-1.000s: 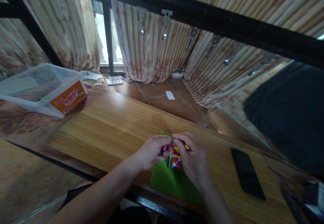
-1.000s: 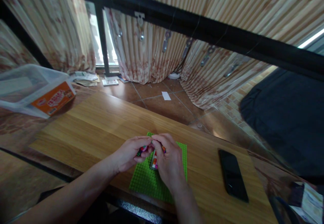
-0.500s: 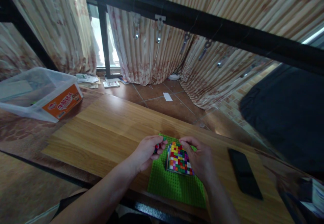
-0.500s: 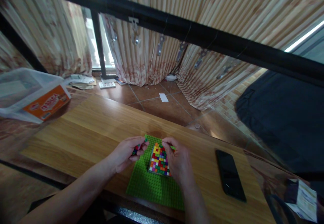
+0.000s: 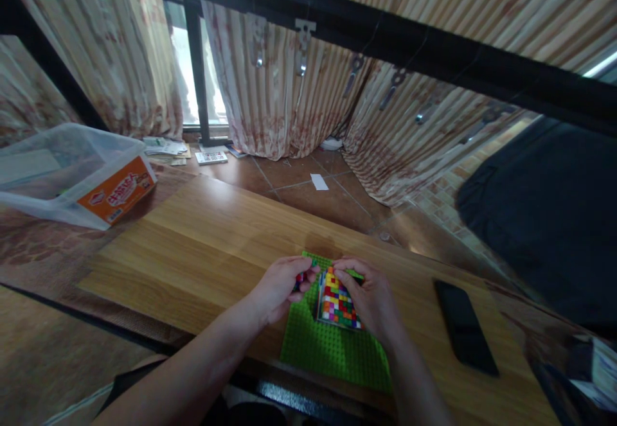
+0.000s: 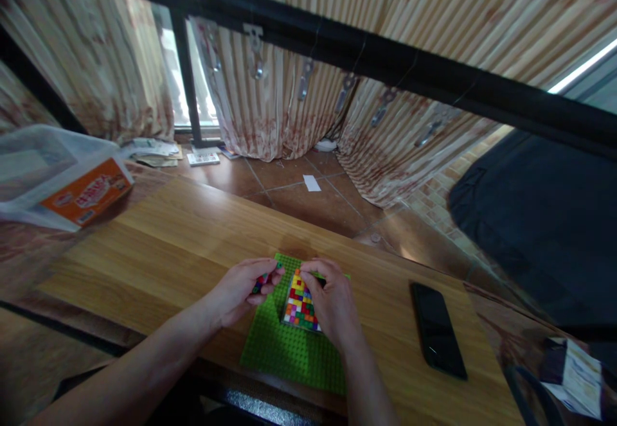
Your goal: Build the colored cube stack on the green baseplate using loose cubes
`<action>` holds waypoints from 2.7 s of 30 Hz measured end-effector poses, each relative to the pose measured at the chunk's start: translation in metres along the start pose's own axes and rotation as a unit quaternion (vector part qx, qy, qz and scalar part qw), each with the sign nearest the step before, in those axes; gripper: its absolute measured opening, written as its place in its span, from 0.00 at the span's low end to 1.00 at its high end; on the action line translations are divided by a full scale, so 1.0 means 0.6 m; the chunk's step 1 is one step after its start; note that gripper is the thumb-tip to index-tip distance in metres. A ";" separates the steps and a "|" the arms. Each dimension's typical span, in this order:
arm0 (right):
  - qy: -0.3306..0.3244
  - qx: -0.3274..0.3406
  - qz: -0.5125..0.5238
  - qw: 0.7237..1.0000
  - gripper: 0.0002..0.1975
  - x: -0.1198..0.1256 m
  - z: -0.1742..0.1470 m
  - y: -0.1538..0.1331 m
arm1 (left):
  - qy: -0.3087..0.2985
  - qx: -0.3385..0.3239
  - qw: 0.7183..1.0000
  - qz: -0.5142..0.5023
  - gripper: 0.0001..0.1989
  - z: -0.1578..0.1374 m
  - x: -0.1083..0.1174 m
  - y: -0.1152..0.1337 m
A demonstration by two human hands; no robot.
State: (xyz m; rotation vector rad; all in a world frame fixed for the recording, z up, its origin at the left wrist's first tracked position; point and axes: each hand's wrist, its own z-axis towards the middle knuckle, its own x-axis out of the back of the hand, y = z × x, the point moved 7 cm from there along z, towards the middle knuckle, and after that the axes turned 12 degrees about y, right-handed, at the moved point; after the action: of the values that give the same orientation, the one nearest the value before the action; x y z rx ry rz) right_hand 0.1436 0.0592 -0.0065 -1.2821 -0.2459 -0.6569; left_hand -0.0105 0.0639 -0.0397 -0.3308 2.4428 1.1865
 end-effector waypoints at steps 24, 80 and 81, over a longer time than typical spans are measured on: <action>-0.002 -0.096 0.065 0.993 0.09 -0.009 -0.005 0.015 | 0.001 -0.003 1.000 0.029 0.10 0.004 0.000 -0.012; 0.004 0.052 -0.061 0.997 0.11 0.011 -0.003 -0.026 | -0.034 -0.106 0.987 0.120 0.11 0.024 -0.035 -0.011; -0.001 0.056 -0.057 0.997 0.11 0.010 -0.003 -0.028 | -0.032 -0.104 0.987 0.120 0.11 0.023 -0.035 -0.011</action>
State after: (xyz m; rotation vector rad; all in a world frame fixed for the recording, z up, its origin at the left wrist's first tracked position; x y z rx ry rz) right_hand 0.1381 0.0534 0.0096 -1.1676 -0.3541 -0.7292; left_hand 0.0141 0.0719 -0.0424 -0.0545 2.3561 1.5353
